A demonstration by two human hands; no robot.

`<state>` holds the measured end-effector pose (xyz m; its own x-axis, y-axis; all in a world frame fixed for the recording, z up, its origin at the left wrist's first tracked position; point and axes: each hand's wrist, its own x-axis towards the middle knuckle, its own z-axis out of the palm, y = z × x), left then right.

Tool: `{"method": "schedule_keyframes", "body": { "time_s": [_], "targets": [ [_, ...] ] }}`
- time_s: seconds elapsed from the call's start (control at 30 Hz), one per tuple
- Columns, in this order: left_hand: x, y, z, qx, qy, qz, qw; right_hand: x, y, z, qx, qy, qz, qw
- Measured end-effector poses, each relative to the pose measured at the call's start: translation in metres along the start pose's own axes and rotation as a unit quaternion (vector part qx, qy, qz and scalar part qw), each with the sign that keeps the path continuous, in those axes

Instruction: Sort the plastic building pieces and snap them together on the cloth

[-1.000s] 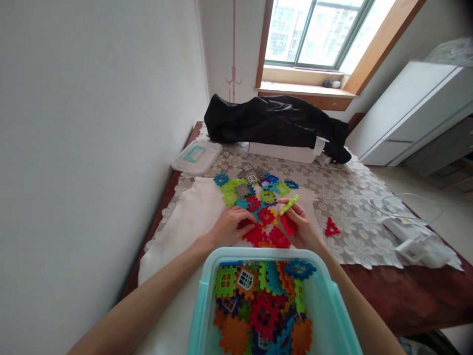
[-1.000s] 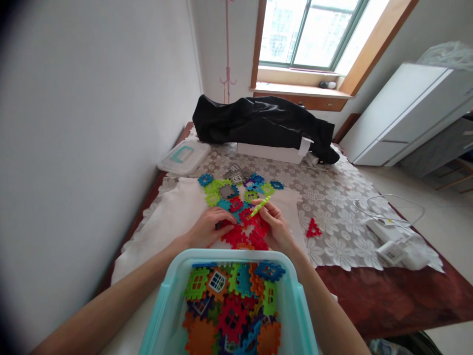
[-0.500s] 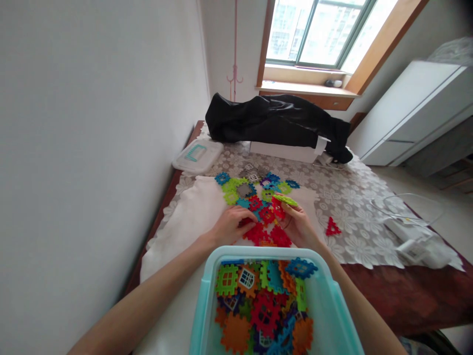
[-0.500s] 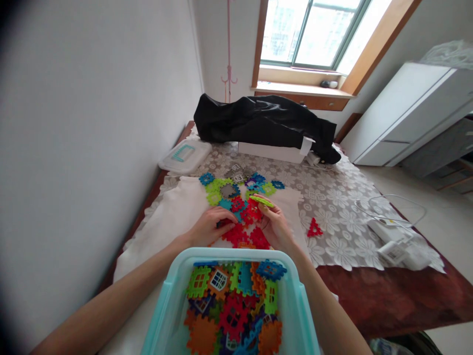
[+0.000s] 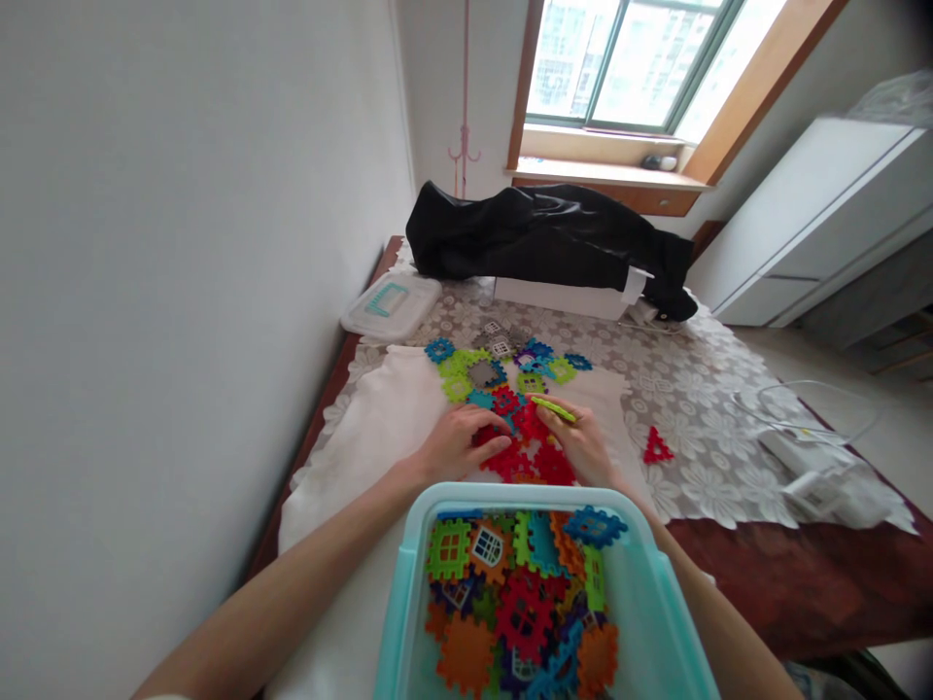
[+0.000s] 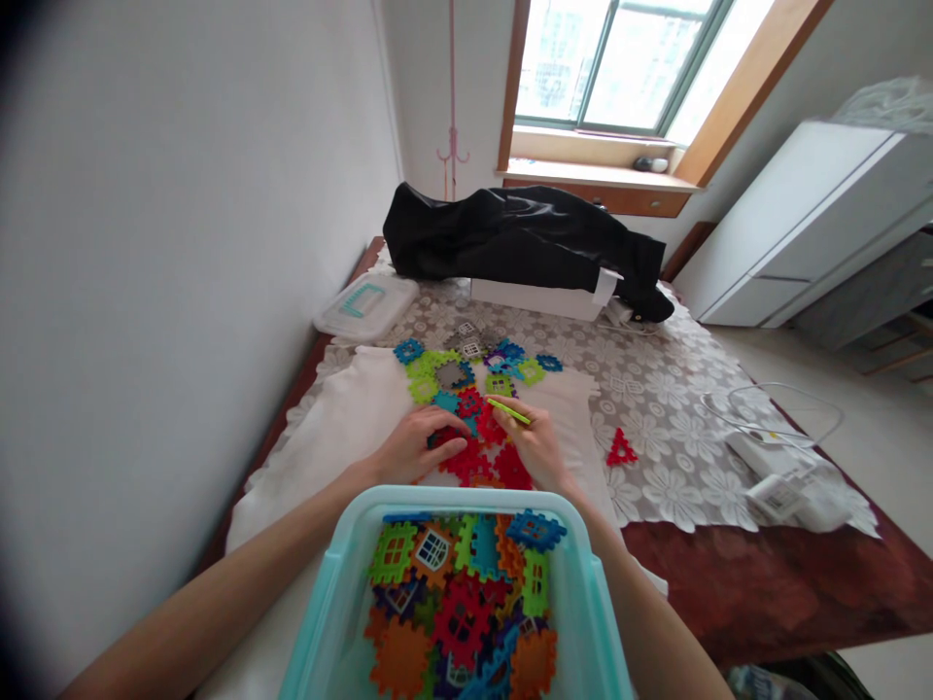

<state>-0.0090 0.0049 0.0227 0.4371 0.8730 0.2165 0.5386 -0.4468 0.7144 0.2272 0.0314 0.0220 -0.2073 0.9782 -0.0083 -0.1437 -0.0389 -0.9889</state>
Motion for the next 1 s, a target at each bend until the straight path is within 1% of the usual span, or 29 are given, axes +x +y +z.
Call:
{"method": "schedule_keyframes", "body": {
  "time_s": [0.07, 0.13, 0.2, 0.37, 0.53, 0.7, 0.8, 1.0],
  "targets": [
    [0.000, 0.000, 0.000, 0.005, -0.001, 0.001, 1.000, 0.000, 0.005, 0.003, -0.093, 0.005, -0.066, 0.994],
    [0.000, -0.001, 0.000, 0.009, 0.001, 0.001, 1.000, -0.001, 0.008, 0.007, -0.145, 0.002, -0.115, 0.983],
    [0.000, -0.001, 0.000, 0.012, 0.005, -0.001, 1.000, -0.004, 0.011, 0.011, -0.175, -0.005, -0.141, 0.974],
    [0.000, -0.001, 0.001, 0.012, 0.008, 0.005, 1.000, -0.009, 0.014, 0.018, -0.213, -0.026, -0.168, 0.962],
    [0.000, -0.002, 0.002, 0.012, 0.012, 0.012, 1.000, -0.009, 0.012, 0.017, -0.213, -0.042, -0.174, 0.960],
    [0.000, -0.005, 0.004, -0.001, 0.009, 0.018, 1.000, -0.009, 0.009, 0.014, -0.147, -0.058, -0.125, 0.979],
    [0.001, -0.006, 0.004, -0.006, 0.011, 0.019, 1.000, -0.010, 0.006, 0.014, -0.118, -0.070, -0.099, 0.985],
    [0.001, -0.007, 0.004, -0.017, 0.012, 0.006, 1.000, -0.012, 0.004, 0.014, -0.108, -0.086, -0.102, 0.985]
  ]
}}
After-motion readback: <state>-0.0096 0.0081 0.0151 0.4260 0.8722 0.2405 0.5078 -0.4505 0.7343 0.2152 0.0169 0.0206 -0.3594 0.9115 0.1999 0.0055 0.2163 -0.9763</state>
